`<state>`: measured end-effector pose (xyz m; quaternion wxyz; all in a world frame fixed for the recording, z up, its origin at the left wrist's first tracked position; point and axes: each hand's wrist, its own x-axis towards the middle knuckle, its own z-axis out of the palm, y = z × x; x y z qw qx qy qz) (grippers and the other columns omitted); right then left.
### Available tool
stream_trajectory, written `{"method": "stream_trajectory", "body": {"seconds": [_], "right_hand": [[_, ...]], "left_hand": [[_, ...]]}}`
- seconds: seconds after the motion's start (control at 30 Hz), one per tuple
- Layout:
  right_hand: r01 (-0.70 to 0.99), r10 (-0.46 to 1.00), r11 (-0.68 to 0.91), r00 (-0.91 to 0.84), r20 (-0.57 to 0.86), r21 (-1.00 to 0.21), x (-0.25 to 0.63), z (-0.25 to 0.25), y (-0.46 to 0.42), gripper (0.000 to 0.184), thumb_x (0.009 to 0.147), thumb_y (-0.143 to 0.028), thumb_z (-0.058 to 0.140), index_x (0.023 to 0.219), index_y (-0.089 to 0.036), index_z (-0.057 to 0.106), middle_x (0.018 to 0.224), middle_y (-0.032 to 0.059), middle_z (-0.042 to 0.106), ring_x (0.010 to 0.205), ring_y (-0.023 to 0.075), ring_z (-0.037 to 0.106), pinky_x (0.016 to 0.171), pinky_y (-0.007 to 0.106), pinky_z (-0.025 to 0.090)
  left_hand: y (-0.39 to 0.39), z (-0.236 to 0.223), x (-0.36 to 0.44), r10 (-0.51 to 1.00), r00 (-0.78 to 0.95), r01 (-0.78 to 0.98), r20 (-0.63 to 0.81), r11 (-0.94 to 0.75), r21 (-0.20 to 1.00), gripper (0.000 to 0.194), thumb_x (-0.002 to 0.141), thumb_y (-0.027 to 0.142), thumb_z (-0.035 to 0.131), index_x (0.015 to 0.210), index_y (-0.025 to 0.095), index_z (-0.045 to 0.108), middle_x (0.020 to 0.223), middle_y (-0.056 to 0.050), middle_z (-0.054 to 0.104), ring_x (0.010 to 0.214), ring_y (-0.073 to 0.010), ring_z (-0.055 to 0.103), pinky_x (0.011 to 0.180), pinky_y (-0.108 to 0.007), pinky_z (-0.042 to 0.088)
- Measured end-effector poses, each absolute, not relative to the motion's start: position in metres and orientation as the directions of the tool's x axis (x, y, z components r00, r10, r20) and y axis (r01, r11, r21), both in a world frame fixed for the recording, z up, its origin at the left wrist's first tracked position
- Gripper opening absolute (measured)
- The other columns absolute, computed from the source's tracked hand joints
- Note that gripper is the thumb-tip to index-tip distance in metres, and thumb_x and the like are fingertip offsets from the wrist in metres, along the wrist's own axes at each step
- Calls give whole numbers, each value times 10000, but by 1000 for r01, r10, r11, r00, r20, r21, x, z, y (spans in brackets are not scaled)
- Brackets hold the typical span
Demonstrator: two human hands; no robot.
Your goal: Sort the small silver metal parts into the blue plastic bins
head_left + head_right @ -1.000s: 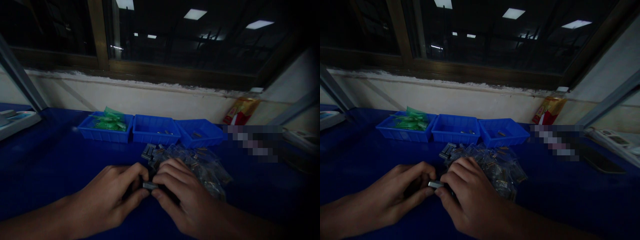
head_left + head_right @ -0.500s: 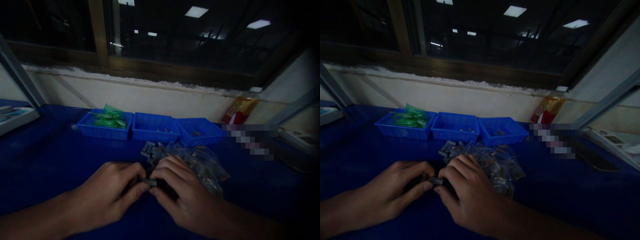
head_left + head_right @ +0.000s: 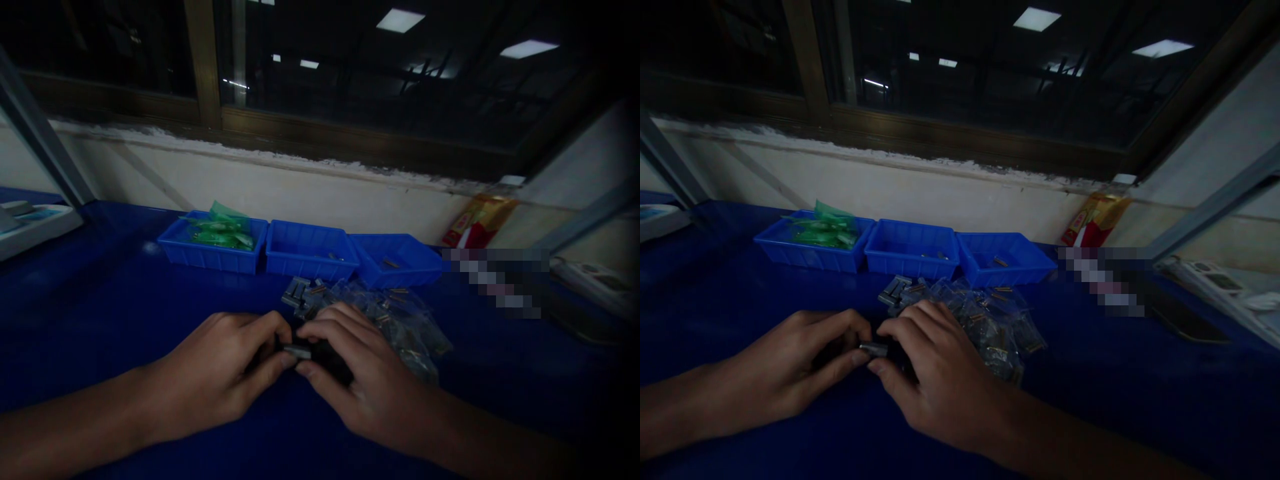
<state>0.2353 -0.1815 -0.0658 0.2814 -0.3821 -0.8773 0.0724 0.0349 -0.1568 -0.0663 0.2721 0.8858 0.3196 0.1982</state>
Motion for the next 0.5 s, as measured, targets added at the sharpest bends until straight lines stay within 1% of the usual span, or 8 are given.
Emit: {"method": "stream_trajectory", "body": {"seconds": [0.07,0.13,0.23,0.33,0.4,0.5], "right_hand": [[630,719,691,-542,436,-354,235,-65,-182,155,799,-242,558,940,-180,554,844,54,596,812,164,524,734,328,436],[625,716,694,-545,436,-358,235,-65,-182,112,799,-236,558,896,-180,556,830,50,592,802,162,522,728,326,438],[614,704,706,-558,438,-353,235,-68,-181,59,821,-220,523,833,-177,561,802,45,584,793,157,516,715,318,435],[614,696,713,-566,442,-338,235,-69,-181,102,846,-202,474,821,-173,569,782,40,580,787,152,510,710,313,431],[614,693,717,-575,435,-330,234,-67,-182,159,865,-196,432,793,-170,570,754,36,573,778,149,504,712,313,428],[604,688,723,-595,415,-335,231,-61,-182,224,883,-197,389,750,-167,566,715,33,560,763,148,499,706,313,431]], "left_hand": [[-156,-65,35,666,725,458,175,-657,599,150,886,282,415,899,180,523,742,11,598,613,-87,541,541,-179,393],[-156,-64,34,654,736,454,176,-669,588,168,894,288,401,897,180,529,772,4,607,642,-93,554,564,-186,402],[-156,-62,34,637,750,441,178,-683,583,185,901,289,385,877,180,533,763,5,605,645,-94,554,573,-192,403],[-157,-62,34,635,750,417,184,-671,614,163,878,296,431,965,188,516,722,20,588,612,-91,541,534,-184,392],[-158,-62,34,640,743,400,198,-660,636,185,861,281,459,1020,195,497,697,31,575,590,-86,529,507,-177,381],[-158,-65,34,634,736,376,236,-673,636,137,860,236,445,974,193,507,679,32,562,577,-79,518,500,-175,372]]}}
